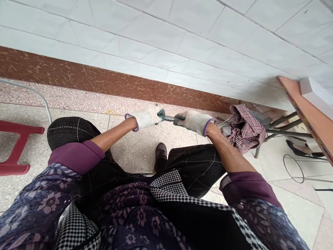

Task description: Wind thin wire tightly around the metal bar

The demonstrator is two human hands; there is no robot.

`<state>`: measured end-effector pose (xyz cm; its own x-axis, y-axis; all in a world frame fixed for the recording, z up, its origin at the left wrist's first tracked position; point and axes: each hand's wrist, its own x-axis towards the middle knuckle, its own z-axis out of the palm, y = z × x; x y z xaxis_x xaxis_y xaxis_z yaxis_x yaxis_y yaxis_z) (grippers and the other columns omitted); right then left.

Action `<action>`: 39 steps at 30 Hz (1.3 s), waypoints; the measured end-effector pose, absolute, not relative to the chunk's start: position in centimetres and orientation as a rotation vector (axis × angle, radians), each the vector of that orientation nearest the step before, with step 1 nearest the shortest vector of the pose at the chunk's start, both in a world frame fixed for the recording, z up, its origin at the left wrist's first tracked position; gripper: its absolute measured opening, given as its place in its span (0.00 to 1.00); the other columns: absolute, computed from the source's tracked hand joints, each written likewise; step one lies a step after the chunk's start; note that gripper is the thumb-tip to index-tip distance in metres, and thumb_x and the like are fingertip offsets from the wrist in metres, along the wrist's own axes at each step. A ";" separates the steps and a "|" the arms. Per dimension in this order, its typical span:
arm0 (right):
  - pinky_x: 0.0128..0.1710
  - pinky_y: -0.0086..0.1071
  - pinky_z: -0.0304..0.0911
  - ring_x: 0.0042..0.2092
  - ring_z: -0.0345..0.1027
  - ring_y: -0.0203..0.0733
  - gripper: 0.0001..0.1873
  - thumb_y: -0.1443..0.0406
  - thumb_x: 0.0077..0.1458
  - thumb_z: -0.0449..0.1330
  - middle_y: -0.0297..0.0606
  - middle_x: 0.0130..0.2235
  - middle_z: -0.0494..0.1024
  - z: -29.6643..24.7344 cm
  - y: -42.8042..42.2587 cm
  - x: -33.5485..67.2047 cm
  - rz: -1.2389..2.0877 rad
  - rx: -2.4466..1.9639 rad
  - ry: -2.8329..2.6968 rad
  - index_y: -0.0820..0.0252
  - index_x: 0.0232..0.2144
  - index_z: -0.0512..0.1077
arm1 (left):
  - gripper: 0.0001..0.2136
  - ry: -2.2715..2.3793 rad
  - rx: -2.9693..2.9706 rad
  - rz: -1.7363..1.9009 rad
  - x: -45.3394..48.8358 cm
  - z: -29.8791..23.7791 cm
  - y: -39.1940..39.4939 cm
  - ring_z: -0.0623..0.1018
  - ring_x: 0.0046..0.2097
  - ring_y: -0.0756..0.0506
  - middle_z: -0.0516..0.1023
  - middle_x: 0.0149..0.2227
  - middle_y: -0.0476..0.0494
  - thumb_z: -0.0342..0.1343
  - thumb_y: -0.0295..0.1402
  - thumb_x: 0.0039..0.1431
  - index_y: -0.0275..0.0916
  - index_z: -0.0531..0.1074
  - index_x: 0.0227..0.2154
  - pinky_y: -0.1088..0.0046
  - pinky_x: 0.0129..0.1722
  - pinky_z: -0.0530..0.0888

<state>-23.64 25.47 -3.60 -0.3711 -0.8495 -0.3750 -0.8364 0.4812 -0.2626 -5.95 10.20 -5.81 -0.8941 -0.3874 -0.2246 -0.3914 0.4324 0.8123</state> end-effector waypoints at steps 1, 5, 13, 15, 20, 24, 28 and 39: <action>0.35 0.34 0.60 0.36 0.71 0.44 0.12 0.56 0.62 0.63 0.38 0.32 0.78 -3.7 25.0 -24.1 -0.017 -1.404 2.315 0.59 0.40 0.79 | 0.07 2.632 -0.747 1.539 -6.1 -6.0 10.2 0.67 0.22 0.51 0.75 0.24 0.46 0.62 0.25 0.54 0.37 0.81 0.36 0.74 0.20 0.57; 0.30 0.33 0.57 0.30 0.65 0.39 0.14 0.56 0.62 0.60 0.38 0.31 0.75 -3.7 24.5 -25.7 -0.234 -1.408 2.465 0.58 0.42 0.79 | 0.11 2.432 -0.765 1.912 -6.2 -6.4 10.1 0.60 0.17 0.55 0.74 0.23 0.48 0.56 0.25 0.61 0.33 0.79 0.44 0.74 0.17 0.54; 0.14 0.26 0.52 0.20 0.54 0.30 0.14 0.56 0.58 0.63 0.30 0.23 0.64 -2.0 24.8 -22.8 -1.051 -1.179 1.869 0.63 0.38 0.75 | 0.08 2.244 -0.641 2.191 -6.3 -6.6 10.6 0.59 0.15 0.55 0.67 0.17 0.53 0.53 0.25 0.63 0.35 0.78 0.39 0.76 0.14 0.52; 0.13 0.25 0.52 0.19 0.55 0.29 0.16 0.54 0.58 0.64 0.30 0.23 0.65 -1.5 25.1 -22.2 -1.011 -1.167 1.731 0.63 0.38 0.75 | 0.08 2.255 -0.649 2.204 -6.3 -6.7 10.3 0.59 0.15 0.55 0.66 0.17 0.54 0.53 0.25 0.63 0.35 0.78 0.36 0.75 0.14 0.51; 0.16 0.27 0.56 0.20 0.58 0.31 0.22 0.50 0.55 0.66 0.32 0.23 0.69 -1.5 25.7 -21.6 -0.514 -1.274 1.654 0.63 0.41 0.77 | 0.04 2.453 -0.571 2.090 -5.7 -5.7 8.8 0.63 0.20 0.56 0.72 0.20 0.51 0.60 0.22 0.54 0.33 0.79 0.31 0.77 0.20 0.58; 0.27 0.33 0.67 0.28 0.69 0.40 0.20 0.48 0.57 0.65 0.36 0.28 0.76 -2.8 25.7 -21.0 -0.172 -1.459 1.896 0.58 0.38 0.79 | 0.10 2.597 -0.624 1.822 -5.1 -4.9 8.0 0.70 0.26 0.54 0.77 0.27 0.47 0.62 0.23 0.50 0.32 0.83 0.36 0.77 0.26 0.62; 0.40 0.37 0.69 0.36 0.72 0.40 0.21 0.48 0.64 0.60 0.39 0.37 0.79 -3.9 25.2 -21.4 -0.095 -1.481 2.074 0.59 0.41 0.77 | 0.10 2.578 -0.620 1.738 -4.6 -5.4 8.7 0.73 0.27 0.50 0.77 0.26 0.45 0.64 0.25 0.49 0.35 0.84 0.37 0.76 0.26 0.59; 0.27 0.32 0.57 0.27 0.62 0.37 0.14 0.54 0.61 0.60 0.35 0.28 0.73 -2.9 24.6 -24.4 -0.418 -1.465 2.449 0.58 0.38 0.77 | 0.17 2.262 -0.637 2.139 -5.9 -8.0 10.8 0.58 0.15 0.54 0.68 0.18 0.53 0.51 0.26 0.63 0.37 0.78 0.52 0.76 0.15 0.53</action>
